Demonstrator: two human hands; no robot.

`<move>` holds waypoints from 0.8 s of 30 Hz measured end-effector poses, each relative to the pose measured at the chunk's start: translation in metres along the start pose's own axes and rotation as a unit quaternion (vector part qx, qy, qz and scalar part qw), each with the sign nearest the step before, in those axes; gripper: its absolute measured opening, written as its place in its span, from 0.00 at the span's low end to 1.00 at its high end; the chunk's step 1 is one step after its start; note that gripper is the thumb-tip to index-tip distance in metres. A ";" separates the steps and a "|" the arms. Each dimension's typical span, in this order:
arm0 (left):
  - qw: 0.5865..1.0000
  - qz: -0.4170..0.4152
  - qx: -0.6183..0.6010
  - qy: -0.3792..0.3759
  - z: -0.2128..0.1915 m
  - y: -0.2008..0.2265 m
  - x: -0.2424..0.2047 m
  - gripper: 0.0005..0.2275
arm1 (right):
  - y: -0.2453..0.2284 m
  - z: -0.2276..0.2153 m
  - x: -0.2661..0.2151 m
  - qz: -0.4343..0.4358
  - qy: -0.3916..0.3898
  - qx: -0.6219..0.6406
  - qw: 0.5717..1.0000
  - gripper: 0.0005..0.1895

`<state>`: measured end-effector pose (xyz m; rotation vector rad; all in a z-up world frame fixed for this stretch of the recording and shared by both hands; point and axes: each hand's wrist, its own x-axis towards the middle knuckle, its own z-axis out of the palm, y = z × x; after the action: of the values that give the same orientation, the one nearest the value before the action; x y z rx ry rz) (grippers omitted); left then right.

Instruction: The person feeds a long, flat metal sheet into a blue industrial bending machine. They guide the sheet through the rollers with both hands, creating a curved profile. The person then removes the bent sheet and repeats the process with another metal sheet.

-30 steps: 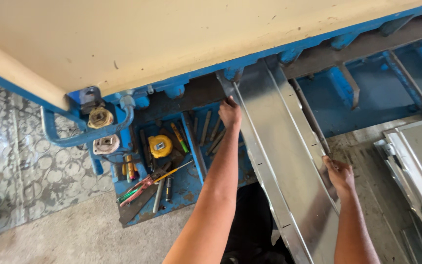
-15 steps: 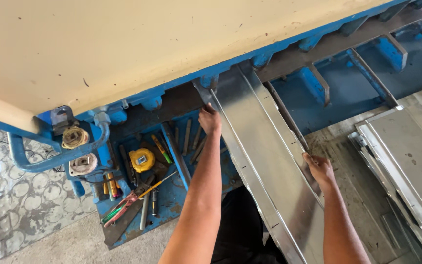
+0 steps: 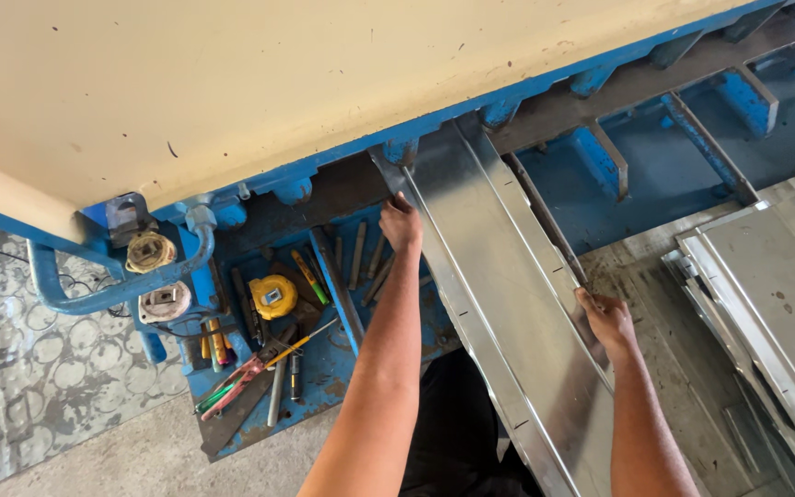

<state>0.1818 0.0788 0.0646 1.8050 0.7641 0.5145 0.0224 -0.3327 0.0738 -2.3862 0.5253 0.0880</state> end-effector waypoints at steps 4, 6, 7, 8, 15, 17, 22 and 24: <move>0.999 0.010 0.021 0.024 0.015 -0.014 0.007 0.16 | -0.003 -0.001 -0.001 -0.018 0.010 -0.010 1.000 0.33; 0.999 0.007 0.022 0.024 0.022 -0.022 0.011 0.16 | -0.005 -0.003 -0.003 -0.022 0.007 -0.015 1.000 0.34; 1.000 0.003 0.016 0.014 0.025 -0.024 0.011 0.16 | -0.005 -0.006 -0.005 -0.018 0.002 -0.016 1.000 0.34; 1.000 -0.002 0.010 0.005 0.024 -0.025 0.013 0.16 | -0.008 -0.003 -0.006 -0.015 -0.004 -0.018 1.000 0.34; 1.000 -0.012 -0.006 0.013 0.008 -0.003 0.002 0.16 | -0.017 -0.007 -0.010 -0.020 0.010 -0.008 1.000 0.35; 1.000 -0.019 -0.001 0.005 0.004 -0.002 0.001 0.16 | -0.017 -0.006 -0.008 0.018 -0.001 -0.008 1.000 0.35; 1.000 -0.006 0.007 0.018 0.004 0.001 0.002 0.16 | -0.015 -0.004 -0.006 0.000 0.001 -0.029 1.000 0.37; 1.000 -0.010 -0.005 0.015 0.003 -0.001 0.001 0.16 | -0.012 -0.004 -0.008 -0.005 -0.003 -0.036 0.999 0.37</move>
<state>0.1845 0.0773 0.0629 1.7827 0.7987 0.5326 0.0197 -0.3239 0.0859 -2.4581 0.5162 0.1128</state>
